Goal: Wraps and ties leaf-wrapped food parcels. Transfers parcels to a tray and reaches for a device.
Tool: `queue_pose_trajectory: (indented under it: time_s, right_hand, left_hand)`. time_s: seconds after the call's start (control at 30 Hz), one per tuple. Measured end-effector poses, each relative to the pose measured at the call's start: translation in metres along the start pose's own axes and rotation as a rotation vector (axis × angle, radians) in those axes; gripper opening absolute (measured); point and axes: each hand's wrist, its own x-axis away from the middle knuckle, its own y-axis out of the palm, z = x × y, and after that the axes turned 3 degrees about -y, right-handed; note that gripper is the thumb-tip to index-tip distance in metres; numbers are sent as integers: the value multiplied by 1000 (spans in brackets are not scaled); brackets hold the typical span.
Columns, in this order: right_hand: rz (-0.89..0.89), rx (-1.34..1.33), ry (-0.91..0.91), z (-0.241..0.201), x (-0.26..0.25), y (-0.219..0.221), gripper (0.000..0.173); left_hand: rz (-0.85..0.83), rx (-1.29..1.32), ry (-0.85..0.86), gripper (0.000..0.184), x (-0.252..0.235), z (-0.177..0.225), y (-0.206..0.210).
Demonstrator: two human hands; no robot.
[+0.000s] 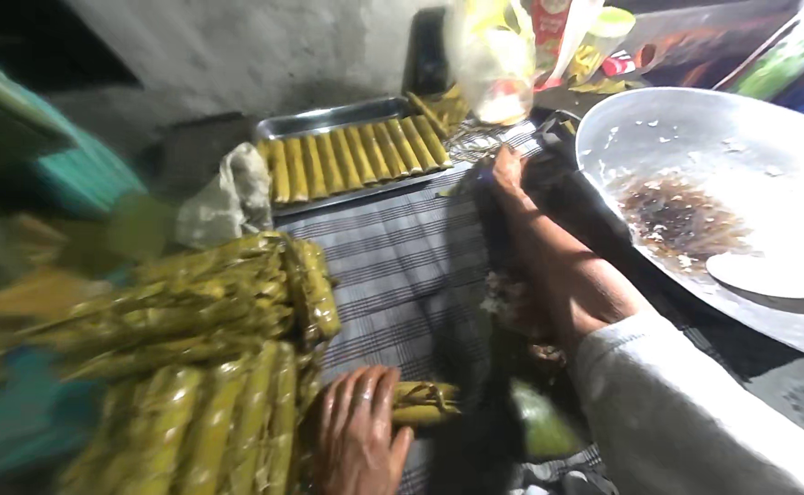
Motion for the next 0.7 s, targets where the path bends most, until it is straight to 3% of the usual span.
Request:
queue_pose_trajectory:
  time_s: [0.17, 0.23, 0.33, 0.53, 0.7]
  right_hand:
    - [-236, 235, -266, -7, 38, 1, 37]
    - [-310, 285, -355, -15, 65, -5, 40]
    - [-247, 277, -446, -14, 96, -10, 38]
    - [-211, 230, -91, -1, 114, -25, 59]
    - [-319, 193, 32, -2, 109, -25, 56]
  left_hand:
    - [-78, -21, 8, 60, -3, 5, 0]
    - [-92, -39, 14, 62, -5, 5, -1]
    - [-100, -60, 25, 60, -5, 6, -2]
    - [-135, -65, -80, 57, 1, 13, -2]
    - [-89, -107, -111, 57, 4, 17, 2]
